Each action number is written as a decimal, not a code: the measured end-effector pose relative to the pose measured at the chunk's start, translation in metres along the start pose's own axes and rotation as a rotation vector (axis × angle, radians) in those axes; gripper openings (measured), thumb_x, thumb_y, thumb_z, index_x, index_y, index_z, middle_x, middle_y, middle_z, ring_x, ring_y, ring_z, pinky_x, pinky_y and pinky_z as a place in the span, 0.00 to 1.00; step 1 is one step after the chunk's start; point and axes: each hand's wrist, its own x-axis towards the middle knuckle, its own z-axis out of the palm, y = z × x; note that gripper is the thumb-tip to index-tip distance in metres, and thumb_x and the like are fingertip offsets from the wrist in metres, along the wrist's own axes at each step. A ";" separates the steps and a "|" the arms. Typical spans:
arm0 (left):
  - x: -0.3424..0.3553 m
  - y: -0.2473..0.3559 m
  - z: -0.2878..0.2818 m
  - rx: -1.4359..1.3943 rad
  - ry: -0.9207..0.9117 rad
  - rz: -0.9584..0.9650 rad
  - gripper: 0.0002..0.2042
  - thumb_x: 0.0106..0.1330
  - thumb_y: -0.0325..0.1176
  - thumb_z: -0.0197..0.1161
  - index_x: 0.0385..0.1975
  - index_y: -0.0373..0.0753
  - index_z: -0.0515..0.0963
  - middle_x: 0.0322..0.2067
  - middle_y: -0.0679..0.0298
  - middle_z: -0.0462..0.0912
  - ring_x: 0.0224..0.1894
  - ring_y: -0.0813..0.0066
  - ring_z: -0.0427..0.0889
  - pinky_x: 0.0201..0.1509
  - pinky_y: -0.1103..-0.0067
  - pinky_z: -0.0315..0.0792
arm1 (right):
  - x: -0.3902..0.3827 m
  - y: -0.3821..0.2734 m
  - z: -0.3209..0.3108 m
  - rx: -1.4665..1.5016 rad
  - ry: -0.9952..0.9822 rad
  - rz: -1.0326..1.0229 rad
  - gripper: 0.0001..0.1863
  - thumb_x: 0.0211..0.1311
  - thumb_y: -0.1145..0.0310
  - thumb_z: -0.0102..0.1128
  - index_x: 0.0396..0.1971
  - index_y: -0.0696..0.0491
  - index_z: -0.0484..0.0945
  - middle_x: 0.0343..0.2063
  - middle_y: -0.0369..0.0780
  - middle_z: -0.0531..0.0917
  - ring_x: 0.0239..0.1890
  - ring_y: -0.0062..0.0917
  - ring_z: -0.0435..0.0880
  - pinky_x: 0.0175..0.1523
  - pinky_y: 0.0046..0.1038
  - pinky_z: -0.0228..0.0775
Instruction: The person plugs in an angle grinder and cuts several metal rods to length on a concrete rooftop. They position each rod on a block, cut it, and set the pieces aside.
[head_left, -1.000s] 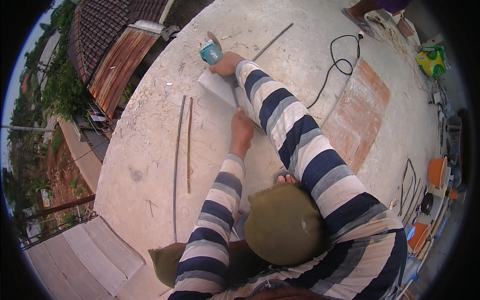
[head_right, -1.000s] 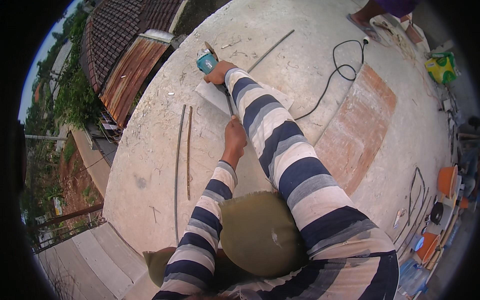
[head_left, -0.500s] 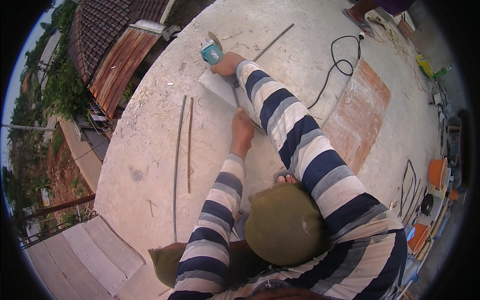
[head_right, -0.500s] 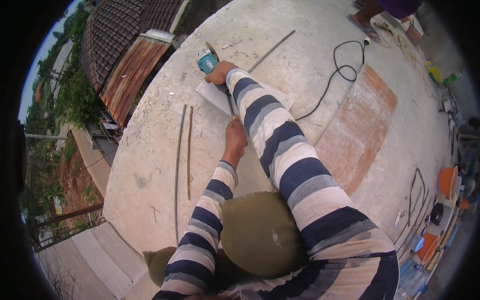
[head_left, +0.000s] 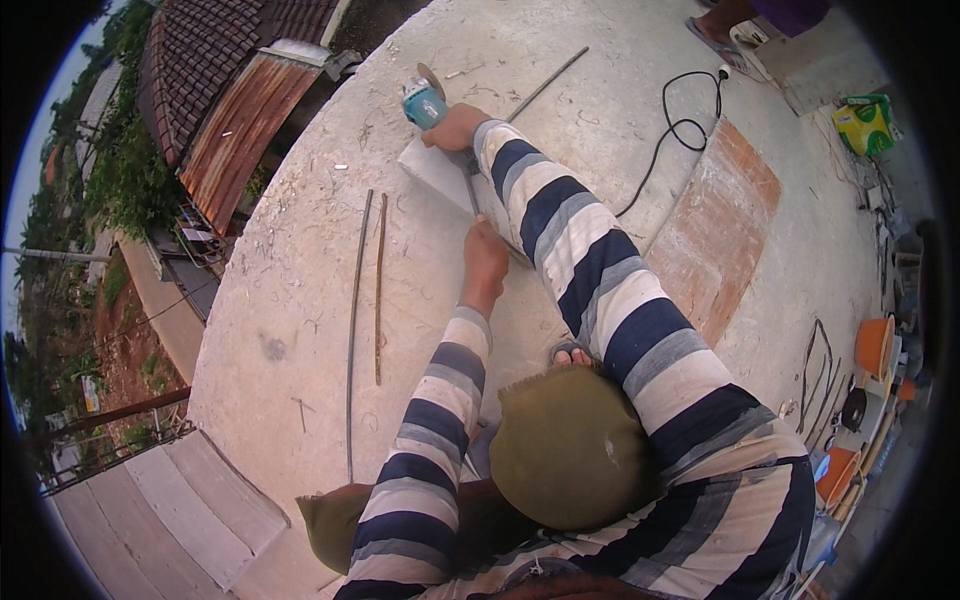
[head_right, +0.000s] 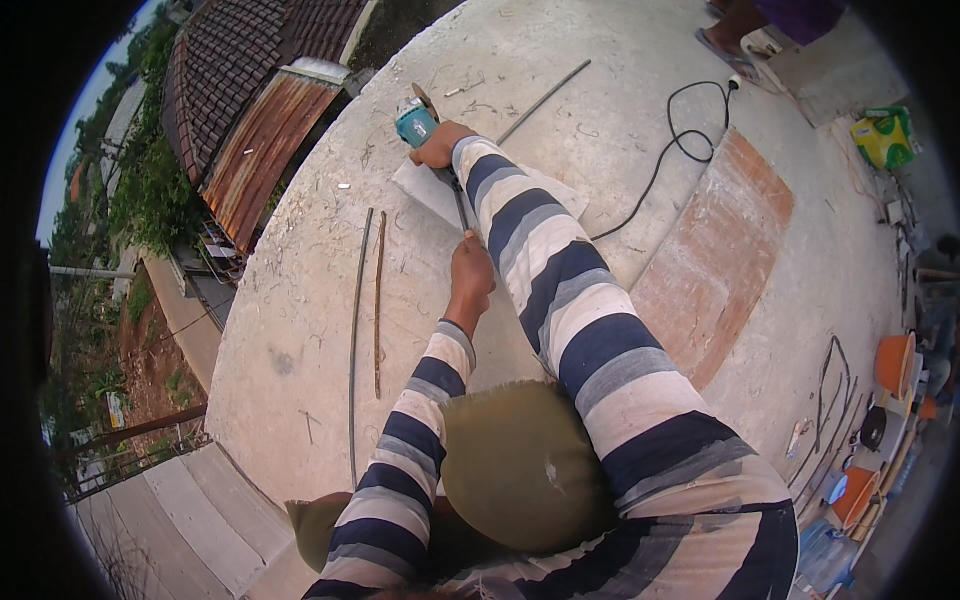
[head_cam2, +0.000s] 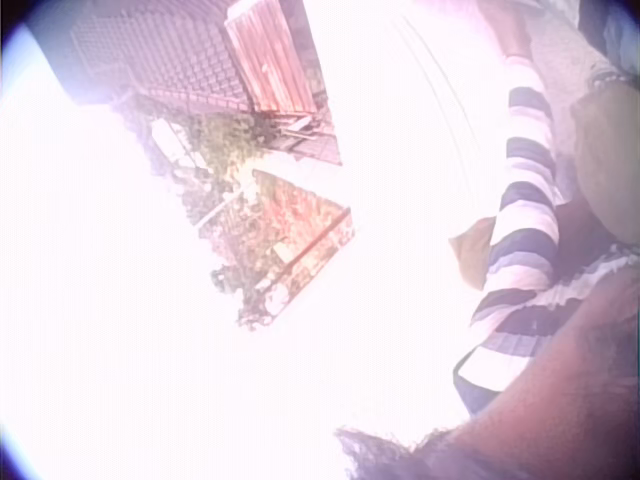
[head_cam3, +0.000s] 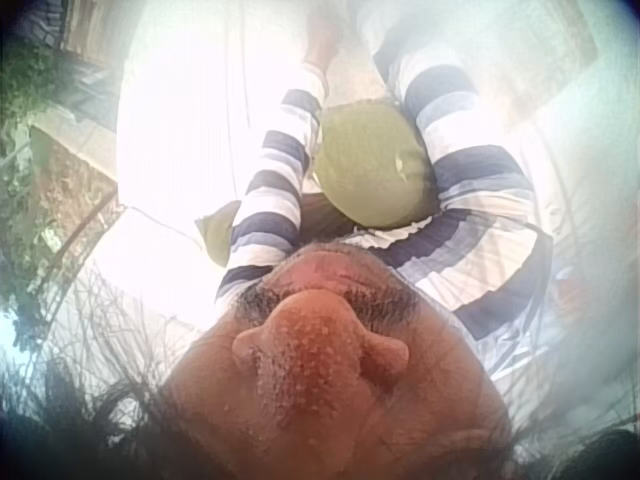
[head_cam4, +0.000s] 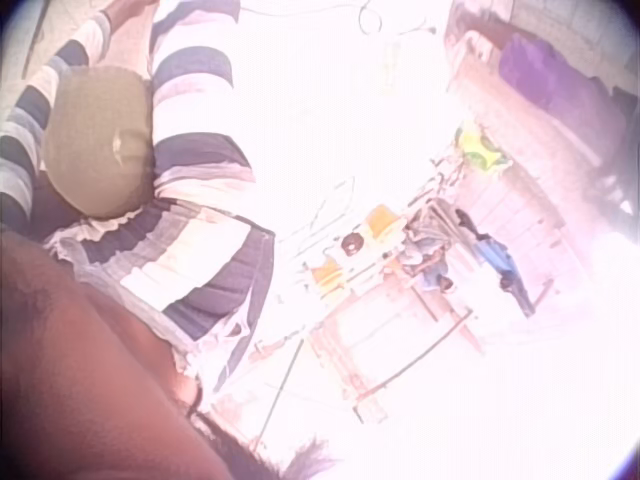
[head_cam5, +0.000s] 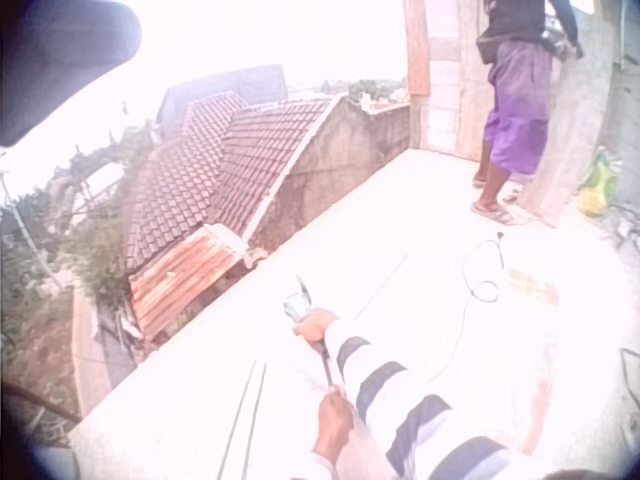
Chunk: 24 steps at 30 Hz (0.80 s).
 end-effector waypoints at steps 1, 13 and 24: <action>-0.002 0.002 0.000 -0.004 -0.002 -0.007 0.31 0.88 0.51 0.40 0.55 0.24 0.79 0.42 0.45 0.86 0.37 0.58 0.84 0.40 0.64 0.75 | 0.000 0.000 0.000 -0.002 0.000 -0.005 0.43 0.56 0.39 0.72 0.59 0.64 0.85 0.59 0.57 0.86 0.61 0.50 0.87 0.66 0.38 0.77; -0.010 0.009 0.000 -0.031 -0.007 0.001 0.29 0.88 0.51 0.40 0.51 0.27 0.78 0.33 0.53 0.83 0.24 0.66 0.77 0.26 0.67 0.69 | 0.002 0.001 0.002 -0.011 0.005 -0.002 0.42 0.56 0.40 0.72 0.57 0.63 0.87 0.57 0.56 0.88 0.58 0.49 0.88 0.64 0.38 0.78; -0.007 0.008 0.001 -0.047 -0.024 -0.014 0.28 0.88 0.50 0.40 0.51 0.27 0.78 0.33 0.52 0.83 0.24 0.65 0.78 0.26 0.67 0.69 | -0.003 0.002 -0.001 0.009 0.005 -0.010 0.42 0.55 0.40 0.73 0.56 0.65 0.86 0.56 0.56 0.88 0.57 0.49 0.89 0.62 0.39 0.79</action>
